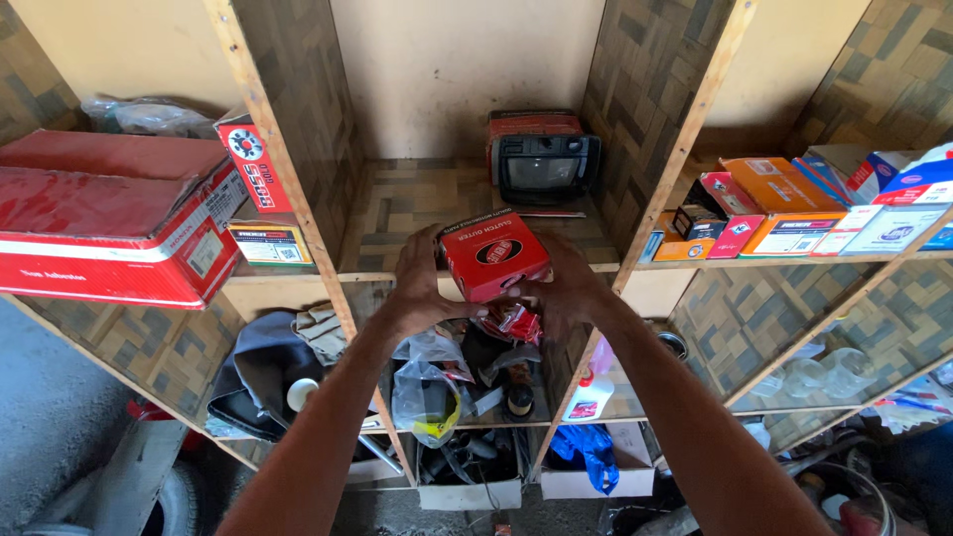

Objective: The person repeatedly picks small boxes of motorcycle parts from a wooden shelf, briefly turns them over in their hands, and places them on a wooden workbench. The person handles items one at a time, including boxes labeled clutch plate and clutch roller, and a small black plastic case.

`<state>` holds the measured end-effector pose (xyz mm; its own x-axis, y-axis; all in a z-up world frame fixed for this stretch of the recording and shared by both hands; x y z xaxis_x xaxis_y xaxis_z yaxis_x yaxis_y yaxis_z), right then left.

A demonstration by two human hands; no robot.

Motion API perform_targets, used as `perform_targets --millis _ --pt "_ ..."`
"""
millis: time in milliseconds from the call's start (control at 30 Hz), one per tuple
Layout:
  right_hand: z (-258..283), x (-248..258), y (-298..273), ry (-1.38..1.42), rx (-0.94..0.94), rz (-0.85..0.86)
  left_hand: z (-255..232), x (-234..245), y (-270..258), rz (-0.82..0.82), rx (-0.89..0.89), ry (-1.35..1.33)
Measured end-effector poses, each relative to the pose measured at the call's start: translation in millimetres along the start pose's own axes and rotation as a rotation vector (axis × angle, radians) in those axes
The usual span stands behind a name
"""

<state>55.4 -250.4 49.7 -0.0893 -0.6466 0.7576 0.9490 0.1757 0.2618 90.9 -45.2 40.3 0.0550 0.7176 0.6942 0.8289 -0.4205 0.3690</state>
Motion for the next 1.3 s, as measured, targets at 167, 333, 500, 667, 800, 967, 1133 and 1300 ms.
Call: perform_targets --millis 167,333,500,667,800,967,1133,1300 --pt "1 5 -3 0.131 -0.057 -0.033 -7 4 -1 -0.045 -0.031 -0.036" --pt "-7 3 -2 0.148 -0.131 0.011 -5 1 0 -0.04 -0.02 -0.014" --pt "-18 -2 0 0.224 -0.081 0.004 -7 -2 -3 -0.074 -0.054 0.056" --pt "-25 -8 7 0.306 0.026 0.014 -4 -5 -5 -0.095 -0.005 -0.005" --pt "-22 -4 6 0.301 0.144 -0.032 -8 -1 -7 -0.138 -0.033 -0.005" --pt "-24 -5 4 0.392 0.15 -0.015 -7 -6 -9 -0.164 0.03 -0.017" --pt "-21 -1 4 0.298 0.223 -0.002 -21 -9 -23 -0.3 -0.018 -0.287" --pt "-8 1 1 0.224 0.342 0.011 -45 2 -53 -0.409 -0.065 -0.258"
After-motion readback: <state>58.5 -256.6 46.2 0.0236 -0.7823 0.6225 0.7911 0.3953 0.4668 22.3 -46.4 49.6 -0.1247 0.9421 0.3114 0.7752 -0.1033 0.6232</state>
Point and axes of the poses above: each hand's wrist, its own y-axis towards the middle knuckle, its own x-axis out of the back of the hand, z = x × y, the point moved 9 cm from there along y, towards the middle knuckle, and after that the axes turned 1 degree about z, right-handed, at the moved point
